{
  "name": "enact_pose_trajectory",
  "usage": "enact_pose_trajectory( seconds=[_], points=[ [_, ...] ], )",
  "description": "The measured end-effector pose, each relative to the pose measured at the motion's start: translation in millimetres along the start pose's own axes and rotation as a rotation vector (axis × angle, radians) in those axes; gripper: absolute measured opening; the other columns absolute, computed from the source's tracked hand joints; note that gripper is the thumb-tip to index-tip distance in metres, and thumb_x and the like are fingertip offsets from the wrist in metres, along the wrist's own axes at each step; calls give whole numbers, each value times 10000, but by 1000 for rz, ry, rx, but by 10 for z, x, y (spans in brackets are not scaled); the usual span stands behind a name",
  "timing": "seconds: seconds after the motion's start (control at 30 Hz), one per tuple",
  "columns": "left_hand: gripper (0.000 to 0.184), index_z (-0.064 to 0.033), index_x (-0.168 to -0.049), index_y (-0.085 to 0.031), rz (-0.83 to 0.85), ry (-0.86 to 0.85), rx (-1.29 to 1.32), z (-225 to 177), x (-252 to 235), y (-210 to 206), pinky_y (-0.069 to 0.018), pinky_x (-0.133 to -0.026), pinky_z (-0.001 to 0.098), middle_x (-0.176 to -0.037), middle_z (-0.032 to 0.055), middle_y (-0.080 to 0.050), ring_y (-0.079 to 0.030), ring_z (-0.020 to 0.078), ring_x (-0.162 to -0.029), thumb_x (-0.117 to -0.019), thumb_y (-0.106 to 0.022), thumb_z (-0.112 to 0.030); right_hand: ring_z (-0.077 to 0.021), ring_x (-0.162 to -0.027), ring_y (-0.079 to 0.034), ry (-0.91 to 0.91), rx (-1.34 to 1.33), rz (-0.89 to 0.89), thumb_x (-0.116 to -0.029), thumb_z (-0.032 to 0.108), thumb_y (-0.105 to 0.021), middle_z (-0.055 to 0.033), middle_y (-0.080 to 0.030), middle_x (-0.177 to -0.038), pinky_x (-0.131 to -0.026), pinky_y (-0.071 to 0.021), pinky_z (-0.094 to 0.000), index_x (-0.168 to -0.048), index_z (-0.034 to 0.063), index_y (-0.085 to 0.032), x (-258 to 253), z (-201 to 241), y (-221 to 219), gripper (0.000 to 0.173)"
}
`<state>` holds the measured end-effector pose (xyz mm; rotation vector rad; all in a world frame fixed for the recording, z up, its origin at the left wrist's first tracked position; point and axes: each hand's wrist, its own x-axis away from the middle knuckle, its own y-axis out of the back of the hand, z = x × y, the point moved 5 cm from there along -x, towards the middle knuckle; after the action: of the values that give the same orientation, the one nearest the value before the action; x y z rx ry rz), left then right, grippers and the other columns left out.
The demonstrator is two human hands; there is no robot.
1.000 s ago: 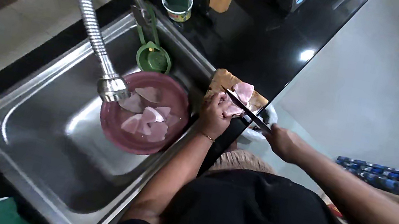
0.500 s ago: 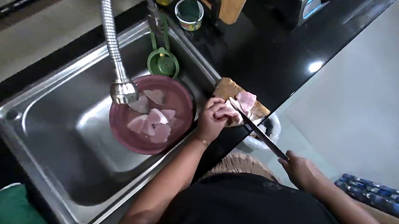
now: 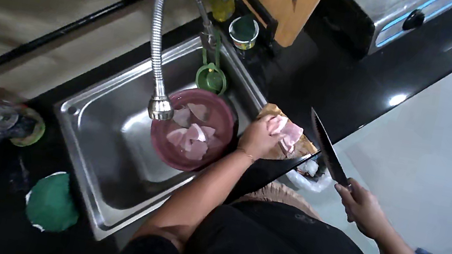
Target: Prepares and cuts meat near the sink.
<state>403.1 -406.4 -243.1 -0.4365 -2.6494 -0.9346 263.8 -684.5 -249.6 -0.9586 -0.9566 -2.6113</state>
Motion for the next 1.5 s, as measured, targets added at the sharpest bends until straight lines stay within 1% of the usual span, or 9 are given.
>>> enact_pose_trajectory(
  seconds=[0.1, 0.23, 0.47, 0.73, 0.8, 1.03, 1.23, 1.33, 1.5],
  points=[
    [967, -62, -1532, -418, 18, 24, -189, -201, -43, -171, -484, -1052, 581, -1469, 240, -508, -552, 399, -1306, -775, -879, -449, -165, -505, -546, 26, 14, 0, -1073, 296, -546, -74, -532, -678, -507, -516, -375, -1177, -15, -572, -29, -73, -86, 329],
    [953, -126, -1613, -303, 56, 65, -171, -295, -69, -253, -506, -1014, 586, -1507, 247, -474, -557, 422, -1295, -830, -831, -254, -153, -487, -524, 95, 30, -21, -1033, 291, -598, -72, -535, -659, -476, -491, -365, -1148, -39, -593, -70, -151, -179, 349],
    [601, -131, -1494, -511, 96, -3, -92, -274, -47, -104, -506, -1019, 559, -1383, 216, -596, -606, 380, -1249, -921, -673, -52, -134, -456, -515, 133, 54, -58, -1033, 248, -603, -65, -529, -637, -453, -488, -348, -1145, -44, -585, -158, 16, -89, 313],
    [421, -14, -1351, -585, -108, 183, 734, 665, 230, 624, -573, -827, 376, -1185, 157, -680, -675, 199, -946, -944, -695, -15, -98, -441, -502, 170, 19, -96, -1016, 242, -593, -29, -515, -631, -447, -488, -313, -1127, -42, -579, -287, 226, 10, 305],
    [393, -14, -1350, -590, -194, 280, 647, 1138, 301, 816, -579, -764, 391, -1151, 172, -674, -670, 214, -878, -980, -684, -109, -124, -462, -515, 166, 43, -92, -1027, 229, -594, -54, -525, -651, -465, -501, -347, -1140, -48, -581, -342, 288, 17, 299],
    [518, 42, -1330, -599, -296, 510, 350, 2682, 257, 933, -467, -1072, 572, -1281, 264, -645, -619, 386, -1215, -931, -774, -238, -246, -580, -584, 255, 189, -148, -1033, 196, -616, -160, -609, -753, -574, -522, -477, -1161, -68, -620, -622, 704, -23, 293],
    [461, 23, -1378, -582, -251, 623, 162, 2854, 158, 1020, -392, -1124, 611, -1368, 293, -594, -547, 438, -1317, -1088, -512, -329, -347, -738, -674, 292, 218, -243, -1014, 204, -652, -233, -681, -895, -707, -555, -582, -1204, -57, -629, -828, 1020, -95, 324],
    [488, -44, -1400, -579, -348, 691, -57, 2730, 222, 1191, -450, -1083, 618, -1401, 283, -568, -555, 450, -1308, -974, -689, -256, -357, -788, -672, 315, 222, -292, -1004, 191, -662, -244, -689, -920, -764, -537, -586, -1217, -59, -636, -905, 1125, -119, 330],
    [729, -64, -1501, -479, -388, 632, -164, 2881, 78, 1359, -354, -1149, 628, -1542, 275, -421, -412, 465, -1421, -895, -790, -323, -413, -831, -679, 375, 234, -367, -974, 174, -671, -290, -687, -943, -784, -521, -632, -1192, -95, -637, -1001, 1207, -143, 348]
  ],
)
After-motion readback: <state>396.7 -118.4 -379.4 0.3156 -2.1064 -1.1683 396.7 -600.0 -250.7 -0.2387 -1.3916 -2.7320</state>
